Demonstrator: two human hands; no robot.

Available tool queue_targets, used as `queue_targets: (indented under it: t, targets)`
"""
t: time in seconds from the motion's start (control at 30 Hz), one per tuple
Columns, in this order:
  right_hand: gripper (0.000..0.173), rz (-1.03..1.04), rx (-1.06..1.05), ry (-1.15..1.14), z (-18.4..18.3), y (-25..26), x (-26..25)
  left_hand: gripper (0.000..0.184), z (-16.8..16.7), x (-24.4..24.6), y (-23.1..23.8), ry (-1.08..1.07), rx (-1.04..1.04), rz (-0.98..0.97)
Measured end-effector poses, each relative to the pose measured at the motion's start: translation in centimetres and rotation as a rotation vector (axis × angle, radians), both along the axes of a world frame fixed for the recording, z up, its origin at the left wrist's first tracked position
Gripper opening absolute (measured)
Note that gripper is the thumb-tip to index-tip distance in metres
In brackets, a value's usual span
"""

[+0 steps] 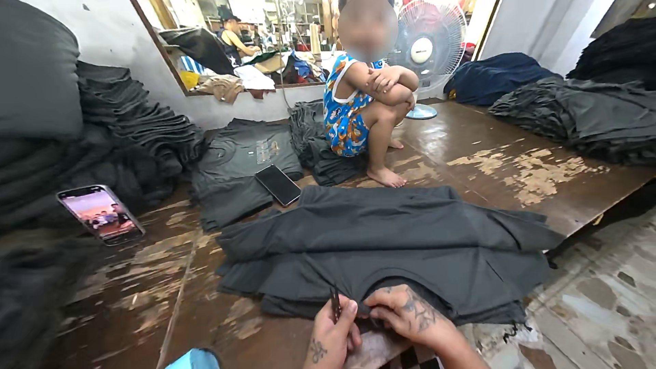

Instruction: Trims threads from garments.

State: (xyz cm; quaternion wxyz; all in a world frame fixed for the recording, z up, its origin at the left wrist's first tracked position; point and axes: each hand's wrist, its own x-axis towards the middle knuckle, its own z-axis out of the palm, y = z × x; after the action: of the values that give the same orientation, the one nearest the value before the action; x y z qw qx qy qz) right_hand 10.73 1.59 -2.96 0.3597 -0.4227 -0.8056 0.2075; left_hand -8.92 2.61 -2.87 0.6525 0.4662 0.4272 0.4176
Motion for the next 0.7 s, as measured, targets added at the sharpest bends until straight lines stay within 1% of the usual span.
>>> queue_targets:
  t: [0.03, 0.07, 0.13, 0.2, 0.3, 0.37, 0.43, 0.5, 0.57, 0.6, 0.63, 0.7]
  targets:
    - [0.015, 0.013, -0.036, -0.022, 0.4, -0.1, 0.2, 0.012, -0.2, -0.1, 0.0, -0.007, 0.010, -0.006]
    - [0.013, 0.019, -0.024, -0.042, 0.4, -0.1, 0.3, 0.012, -0.3, -0.1, -0.1, -0.015, 0.016, -0.006]
    - [0.012, 0.019, 0.078, -0.045, -0.5, 0.0, 0.5, 0.013, -0.3, 0.0, -0.1, -0.019, 0.008, 0.008]
    - [0.015, 0.016, 0.121, 0.029, -1.4, -0.1, 0.9, 0.013, 0.0, 0.1, -0.1, -0.017, -0.012, 0.016]
    - [0.022, 0.045, 0.018, 0.190, -2.0, -0.5, 1.8, 0.012, -0.2, 0.3, 0.0, -0.029, -0.018, 0.022]
    - [0.027, 0.070, -0.057, 0.234, -2.1, -0.7, 2.3, 0.012, -0.3, 0.2, 0.1, -0.043, -0.027, 0.027]
    - [0.029, 0.048, -0.135, 0.223, -1.4, -0.9, 2.1, 0.012, -0.5, 0.1, 0.2, -0.059, -0.029, 0.020]
    - [0.028, -0.004, -0.239, 0.164, 0.1, -0.7, 1.2, 0.011, -0.5, 0.1, 0.3, -0.072, -0.027, 0.004]
    - [0.034, -0.026, -0.313, 0.085, 1.3, -0.2, 0.3, 0.011, -0.5, 0.1, 0.5, -0.070, -0.019, -0.020]
    - [0.036, -0.023, -0.294, 0.052, 1.3, 0.0, -0.1, 0.011, -0.4, 0.1, 0.5, -0.066, -0.018, -0.027]
    - [0.033, -0.012, -0.225, 0.032, 1.0, 0.2, -0.3, 0.011, -0.4, 0.0, 0.5, -0.061, -0.021, -0.033]
    - [0.022, 0.013, -0.090, 0.027, 0.2, 0.3, 0.0, 0.011, -0.4, 0.0, 0.5, -0.052, -0.028, -0.036]
